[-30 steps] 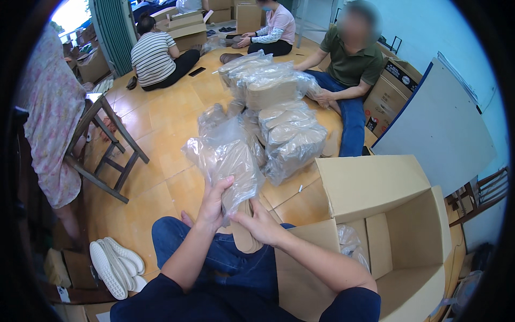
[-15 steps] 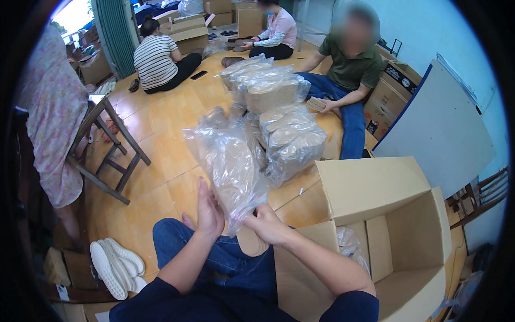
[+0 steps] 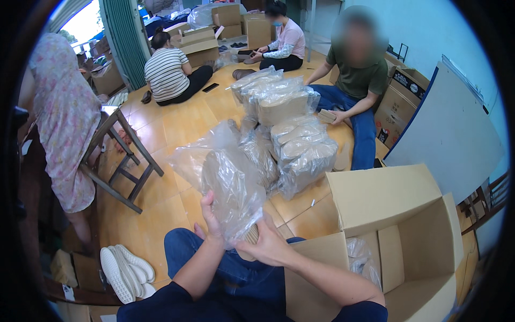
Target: The person sits on the floor and repeatedly picks up stacks of shoe insoles, wraps them in plastic bags, and places them into a cardboard box. The person handles the insoles by hand, inspecting them briefly before packaging.
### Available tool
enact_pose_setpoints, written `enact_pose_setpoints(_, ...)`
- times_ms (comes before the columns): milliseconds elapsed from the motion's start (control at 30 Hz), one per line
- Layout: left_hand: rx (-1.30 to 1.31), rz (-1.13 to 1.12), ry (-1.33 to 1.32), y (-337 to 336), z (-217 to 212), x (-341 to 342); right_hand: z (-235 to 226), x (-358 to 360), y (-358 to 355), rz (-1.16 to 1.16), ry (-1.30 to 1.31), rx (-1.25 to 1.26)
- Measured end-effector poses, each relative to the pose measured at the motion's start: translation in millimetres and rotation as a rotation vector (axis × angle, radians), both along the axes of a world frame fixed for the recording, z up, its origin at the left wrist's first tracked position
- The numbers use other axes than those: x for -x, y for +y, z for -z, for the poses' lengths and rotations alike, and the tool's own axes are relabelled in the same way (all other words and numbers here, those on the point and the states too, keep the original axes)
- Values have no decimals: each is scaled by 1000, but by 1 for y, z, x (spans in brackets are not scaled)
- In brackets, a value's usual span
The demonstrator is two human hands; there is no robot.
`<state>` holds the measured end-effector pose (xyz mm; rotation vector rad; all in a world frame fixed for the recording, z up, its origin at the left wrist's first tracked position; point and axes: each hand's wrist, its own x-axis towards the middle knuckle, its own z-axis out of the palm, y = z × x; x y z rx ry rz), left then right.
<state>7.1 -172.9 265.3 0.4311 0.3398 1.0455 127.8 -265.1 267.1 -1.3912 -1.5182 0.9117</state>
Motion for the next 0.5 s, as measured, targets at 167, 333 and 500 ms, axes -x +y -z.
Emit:
enact_pose_setpoints(167, 9, -53, 136, 9, 2, 1, 9, 8, -5, 94, -44, -28)
enact_pose_setpoints(333, -150, -108, 260, 0, 1, -10, 6, 7, 0, 134, 251, -30)
enact_pose_setpoints(500, -201, -43, 368, -18, 0, -11, -7, 3, -2, 65, 580, 143)
